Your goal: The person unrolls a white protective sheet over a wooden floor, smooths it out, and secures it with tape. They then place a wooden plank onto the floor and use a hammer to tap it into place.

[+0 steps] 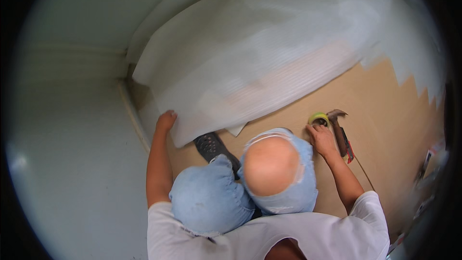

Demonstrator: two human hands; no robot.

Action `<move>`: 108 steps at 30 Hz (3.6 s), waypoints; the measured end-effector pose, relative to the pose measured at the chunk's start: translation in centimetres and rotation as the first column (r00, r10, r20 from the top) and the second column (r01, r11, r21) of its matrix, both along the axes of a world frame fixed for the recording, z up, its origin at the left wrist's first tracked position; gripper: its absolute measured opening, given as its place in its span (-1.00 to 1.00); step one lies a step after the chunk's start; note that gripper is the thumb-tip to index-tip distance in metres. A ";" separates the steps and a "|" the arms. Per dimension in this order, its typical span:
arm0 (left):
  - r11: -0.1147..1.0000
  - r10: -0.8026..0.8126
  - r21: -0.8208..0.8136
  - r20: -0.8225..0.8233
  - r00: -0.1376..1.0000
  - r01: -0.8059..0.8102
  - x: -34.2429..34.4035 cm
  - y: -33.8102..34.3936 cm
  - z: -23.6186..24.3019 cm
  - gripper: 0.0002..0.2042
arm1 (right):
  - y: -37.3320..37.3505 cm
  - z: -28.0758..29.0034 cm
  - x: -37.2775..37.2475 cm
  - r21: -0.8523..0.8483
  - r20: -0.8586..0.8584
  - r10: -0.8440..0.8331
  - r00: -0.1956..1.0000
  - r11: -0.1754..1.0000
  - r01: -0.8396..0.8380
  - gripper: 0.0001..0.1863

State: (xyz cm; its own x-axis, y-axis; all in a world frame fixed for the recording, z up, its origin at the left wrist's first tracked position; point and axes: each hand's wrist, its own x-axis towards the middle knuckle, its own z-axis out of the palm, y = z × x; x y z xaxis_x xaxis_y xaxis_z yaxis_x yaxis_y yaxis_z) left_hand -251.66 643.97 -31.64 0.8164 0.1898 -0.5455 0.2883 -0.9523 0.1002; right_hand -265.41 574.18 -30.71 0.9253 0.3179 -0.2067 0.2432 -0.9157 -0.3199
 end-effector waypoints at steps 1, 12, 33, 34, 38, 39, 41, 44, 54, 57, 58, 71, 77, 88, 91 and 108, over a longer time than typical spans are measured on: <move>0.999 0.034 0.015 0.020 0.999 -0.034 0.4 0.2 -0.4 -0.49 | 0.3 0.0 -0.2 -0.035 -0.047 -0.026 0.999 0.999 0.025 -0.57; 0.817 0.566 -0.293 0.568 0.597 -0.496 7.7 11.6 -7.0 -0.17 | 10.3 -0.4 6.7 -0.234 -0.421 -0.293 0.859 0.949 0.209 -0.77; 0.822 0.475 -0.513 0.382 0.793 -0.245 18.1 14.2 0.4 -0.51 | 26.5 -4.4 12.5 0.230 -0.028 0.519 0.854 0.835 -0.500 -0.27; 0.845 0.445 -0.480 0.387 0.808 -0.235 17.9 14.2 -0.9 -0.52 | 25.4 -4.5 12.6 0.206 -0.026 0.510 0.860 0.844 -0.495 -0.27; 0.818 0.448 -0.512 0.283 0.848 -0.262 16.1 16.7 -7.4 -0.42 | 21.3 -4.1 13.4 0.109 0.016 0.464 0.886 0.880 -0.463 -0.26; 0.759 0.542 -0.568 0.280 0.793 -0.318 14.9 16.5 -9.3 -0.42 | 19.9 -3.7 13.4 0.055 0.015 0.453 0.892 0.890 -0.453 -0.25; 0.859 0.431 -0.444 0.362 0.827 -0.254 14.2 19.8 -10.9 -0.48 | 18.0 -3.2 13.1 -0.003 0.053 0.416 0.908 0.909 -0.417 -0.25; 0.893 0.349 -0.427 0.456 0.819 -0.143 15.8 19.4 -12.0 -0.52 | 11.3 -2.3 9.5 -0.148 0.110 0.296 0.949 0.949 -0.279 -0.24; 0.987 0.119 -0.160 0.696 0.708 -0.008 18.1 21.6 -9.0 -0.55 | 5.6 3.0 -11.2 -0.217 -0.040 -0.745 0.666 0.657 0.722 -0.36; 0.976 0.207 -0.190 0.653 0.728 -0.107 17.6 22.7 -9.8 -0.58 | 5.3 3.3 -15.6 -0.224 -0.067 -0.812 0.579 0.578 0.784 -0.39; 0.965 0.251 -0.214 0.604 0.756 -0.149 17.7 21.3 -9.5 -0.59 | 4.5 4.4 -16.9 -0.246 -0.060 -0.832 0.552 0.548 0.800 -0.40; 0.609 0.597 -0.763 0.261 0.758 -0.217 11.5 13.1 4.1 -0.79 | 3.8 1.0 2.9 -0.008 0.057 -0.431 0.900 0.902 0.432 -0.53; 0.839 0.117 -0.532 0.382 0.917 0.115 4.4 5.0 7.2 -0.82 | 16.2 6.6 22.1 0.202 0.244 0.053 0.968 0.974 -0.104 -0.62; 0.813 0.467 -0.423 0.066 0.882 -0.400 11.1 14.8 5.7 -0.53 | 21.9 3.6 26.9 0.061 0.078 0.420 0.904 0.903 -0.425 -0.35; 0.934 0.358 -0.192 0.525 0.772 -0.302 19.8 11.7 5.8 -0.17 | 19.6 2.5 26.4 0.133 0.084 0.402 0.912 0.902 -0.410 -0.34; 0.957 -0.267 0.275 0.959 0.092 -0.089 32.7 -0.7 23.9 -0.71 | 15.8 3.2 29.5 -0.110 0.105 0.378 0.920 0.924 -0.367 -0.30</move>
State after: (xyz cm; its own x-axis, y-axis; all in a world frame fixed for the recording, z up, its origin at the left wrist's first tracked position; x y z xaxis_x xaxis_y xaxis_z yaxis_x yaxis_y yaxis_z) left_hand -218.91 643.25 -7.79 0.5991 0.0238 0.8003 0.0114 -0.9997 0.0212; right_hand -235.87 589.95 -27.47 0.7632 0.6303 -0.1422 0.6040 -0.7742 -0.1895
